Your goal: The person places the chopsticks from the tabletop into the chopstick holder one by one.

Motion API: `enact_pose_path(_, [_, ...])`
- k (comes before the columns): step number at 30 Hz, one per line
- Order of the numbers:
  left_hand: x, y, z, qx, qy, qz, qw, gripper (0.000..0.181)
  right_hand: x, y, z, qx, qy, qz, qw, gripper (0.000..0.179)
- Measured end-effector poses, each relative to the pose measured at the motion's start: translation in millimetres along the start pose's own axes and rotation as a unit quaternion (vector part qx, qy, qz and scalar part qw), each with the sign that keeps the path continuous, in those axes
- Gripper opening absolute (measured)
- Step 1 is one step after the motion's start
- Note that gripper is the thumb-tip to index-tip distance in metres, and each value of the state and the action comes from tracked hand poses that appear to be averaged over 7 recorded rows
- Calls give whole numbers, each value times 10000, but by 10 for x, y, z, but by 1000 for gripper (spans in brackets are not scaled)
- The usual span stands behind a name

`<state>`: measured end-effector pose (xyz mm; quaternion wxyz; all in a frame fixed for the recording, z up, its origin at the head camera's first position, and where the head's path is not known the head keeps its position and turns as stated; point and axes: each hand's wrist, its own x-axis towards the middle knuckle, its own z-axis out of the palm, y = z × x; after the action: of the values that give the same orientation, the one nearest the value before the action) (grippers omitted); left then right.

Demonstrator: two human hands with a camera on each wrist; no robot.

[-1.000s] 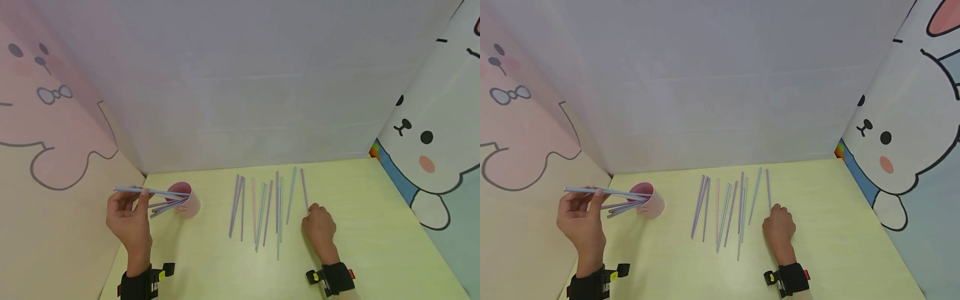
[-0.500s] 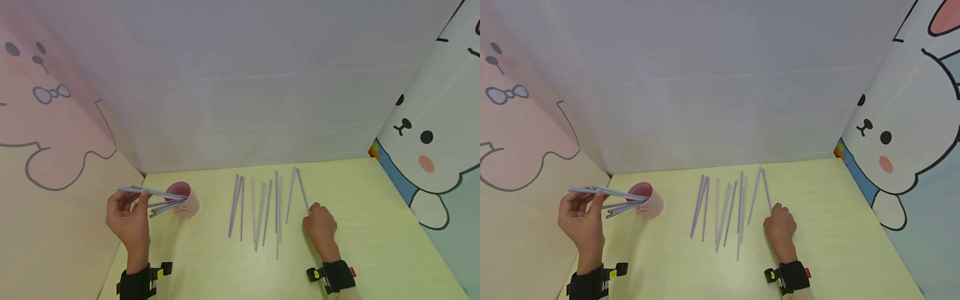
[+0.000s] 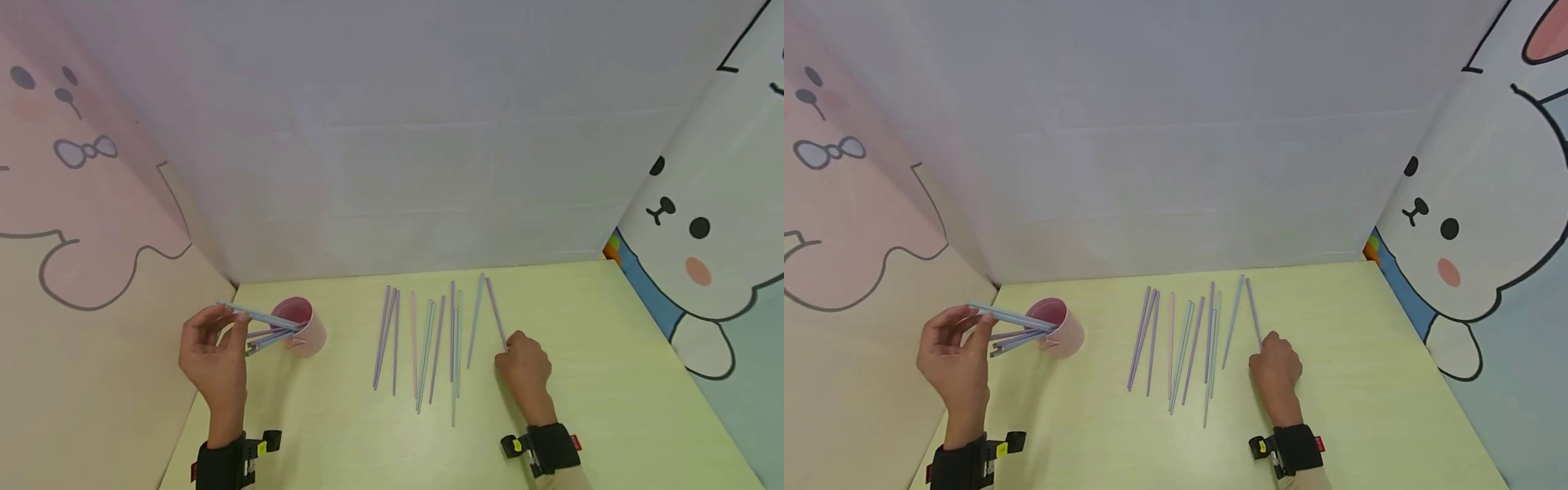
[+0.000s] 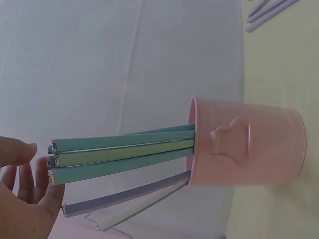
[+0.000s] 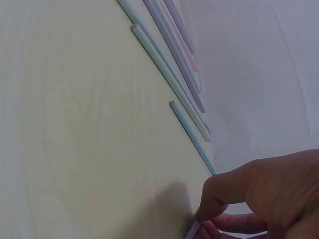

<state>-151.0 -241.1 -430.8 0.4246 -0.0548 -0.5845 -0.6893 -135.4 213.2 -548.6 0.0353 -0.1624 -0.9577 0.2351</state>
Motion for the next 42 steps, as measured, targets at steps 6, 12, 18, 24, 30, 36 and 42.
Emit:
enact_pose_path(6, [-4,72,81,-278,12,81,9996,38,7,27,-71,73,-212,92,9997,17])
enact_pose_path(12, [-25,152,159,137,-193,327,9992,34,-30,17,-158,108,-418,220,9988,18])
enact_pose_path(18, [-59,177,256,580,-491,590,9954,31,-72,17,-191,255,-524,226,9980,24])
enact_pose_path(24, [-144,296,436,972,-860,734,9888,28,-78,34,-183,378,-572,254,9973,24])
enact_pose_path(30, [-261,261,553,995,-1264,675,9847,29,-92,23,-187,513,-518,256,9970,22])
enact_pose_path(36, [-393,194,676,793,-1792,704,9781,32,-110,-10,-156,715,-457,125,9963,24])
enact_pose_path(42, [-532,121,781,828,-2126,525,9722,30,-126,-86,-129,867,-391,32,9955,25])
